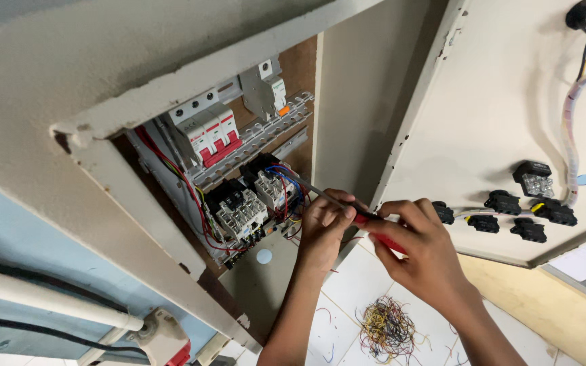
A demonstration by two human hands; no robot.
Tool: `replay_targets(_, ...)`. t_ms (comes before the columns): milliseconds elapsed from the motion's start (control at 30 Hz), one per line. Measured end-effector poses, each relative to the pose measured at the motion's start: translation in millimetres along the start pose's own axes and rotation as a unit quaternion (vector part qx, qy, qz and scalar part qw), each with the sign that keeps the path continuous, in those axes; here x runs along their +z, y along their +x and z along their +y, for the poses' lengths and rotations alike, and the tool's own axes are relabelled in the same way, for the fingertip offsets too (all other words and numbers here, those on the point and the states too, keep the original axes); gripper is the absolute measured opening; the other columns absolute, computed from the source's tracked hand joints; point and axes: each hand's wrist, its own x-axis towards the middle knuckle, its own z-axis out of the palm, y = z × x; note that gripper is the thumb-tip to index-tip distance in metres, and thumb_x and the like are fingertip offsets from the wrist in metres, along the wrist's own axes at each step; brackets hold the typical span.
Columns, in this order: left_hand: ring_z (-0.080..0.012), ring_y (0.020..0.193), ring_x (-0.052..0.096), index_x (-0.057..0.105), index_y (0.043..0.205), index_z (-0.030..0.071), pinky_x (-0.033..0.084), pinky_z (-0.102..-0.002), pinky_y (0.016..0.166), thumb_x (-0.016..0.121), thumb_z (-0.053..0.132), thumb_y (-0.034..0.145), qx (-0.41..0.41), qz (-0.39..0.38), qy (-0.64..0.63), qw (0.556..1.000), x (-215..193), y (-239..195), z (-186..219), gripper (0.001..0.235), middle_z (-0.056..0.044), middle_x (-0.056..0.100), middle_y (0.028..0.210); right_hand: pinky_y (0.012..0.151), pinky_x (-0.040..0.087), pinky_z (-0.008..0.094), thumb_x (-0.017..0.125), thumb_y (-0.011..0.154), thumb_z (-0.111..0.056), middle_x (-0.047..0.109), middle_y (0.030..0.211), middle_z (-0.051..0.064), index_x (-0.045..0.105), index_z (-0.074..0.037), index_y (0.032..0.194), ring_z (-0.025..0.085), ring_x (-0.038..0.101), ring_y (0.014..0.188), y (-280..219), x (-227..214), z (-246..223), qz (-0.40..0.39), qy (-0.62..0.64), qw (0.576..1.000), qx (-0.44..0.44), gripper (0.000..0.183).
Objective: The person uses a screwdriver to connect and tighten wires to terminals on a wall-mounted electrical panel. They handle multiple colored wires, inserting them into terminal blocks and securing them with the screwdriver.
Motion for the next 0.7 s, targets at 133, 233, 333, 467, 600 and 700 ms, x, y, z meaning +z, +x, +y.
replay_targets(133, -0.0256, 0.104, 0.07, 0.058, 0.129, 0.0, 0.057, -0.034, 0.094, 0.08, 0.015, 0.09, -0.001, -0.016, -0.086, 0.996, -2, -1, 0, 0.047, -0.025, 0.07, 0.119, 0.069, 0.05, 0.031, 0.066, 0.092, -0.029, 0.066, 0.09, 0.004, 0.066, -0.011, 0.116, 0.02, 0.064, 0.075, 1, -3, -3, -0.064, 0.134, 0.963, 0.223, 0.029)
replay_targets(233, -0.022, 0.109, 0.068, 0.059, 0.131, 0.002, 0.054, -0.032, 0.095, 0.082, 0.023, 0.087, 0.004, 0.001, -0.051, 0.999, -6, -4, -6, 0.054, -0.018, 0.069, 0.12, 0.063, 0.045, 0.033, 0.061, 0.097, -0.022, 0.066, 0.082, 0.004, 0.067, -0.009, 0.107, 0.021, 0.059, 0.066, -4, 5, -1, -0.053, 0.101, 0.981, 0.156, 0.017)
replay_targets(333, -0.0211, 0.112, 0.069, 0.064, 0.12, 0.003, 0.055, -0.029, 0.094, 0.084, 0.019, 0.084, 0.006, 0.053, -0.067, 0.996, -9, -4, -15, 0.044, -0.012, 0.07, 0.115, 0.069, 0.045, 0.033, 0.073, 0.093, -0.014, 0.062, 0.099, 0.006, 0.07, -0.01, 0.103, 0.023, 0.056, 0.077, -5, 9, -2, 0.021, 0.057, 0.997, 0.042, 0.011)
replay_targets(467, -0.0414, 0.13, 0.06, 0.046, 0.146, -0.008, 0.053, -0.041, 0.112, 0.064, -0.013, 0.095, -0.009, -0.029, -0.284, 0.958, -9, -7, -13, 0.054, -0.025, 0.066, 0.132, 0.088, 0.052, 0.04, 0.073, 0.09, -0.036, 0.069, 0.119, 0.014, 0.062, -0.001, 0.128, 0.031, 0.069, 0.105, -9, 6, -1, -0.026, 0.097, 0.98, 0.173, 0.053)
replay_targets(600, -0.0355, 0.13, 0.06, 0.046, 0.147, -0.005, 0.056, -0.034, 0.104, 0.068, 0.008, 0.098, 0.004, 0.008, -0.215, 0.977, 4, -9, -12, 0.054, -0.025, 0.059, 0.141, 0.077, 0.054, 0.038, 0.066, 0.097, -0.016, 0.069, 0.102, 0.012, 0.068, -0.004, 0.116, 0.028, 0.07, 0.087, -7, 14, -9, 0.018, 0.085, 0.991, 0.097, 0.022)
replay_targets(700, -0.0167, 0.084, 0.069, 0.063, 0.115, 0.003, 0.057, -0.024, 0.067, 0.076, 0.013, 0.094, 0.014, 0.089, -0.13, 0.987, 6, -13, -24, 0.026, -0.013, 0.07, 0.095, 0.077, 0.046, 0.037, 0.063, 0.097, -0.001, 0.06, 0.109, 0.012, 0.072, -0.01, 0.102, 0.03, 0.052, 0.086, -12, 16, -12, 0.056, -0.05, 0.992, -0.098, 0.014)
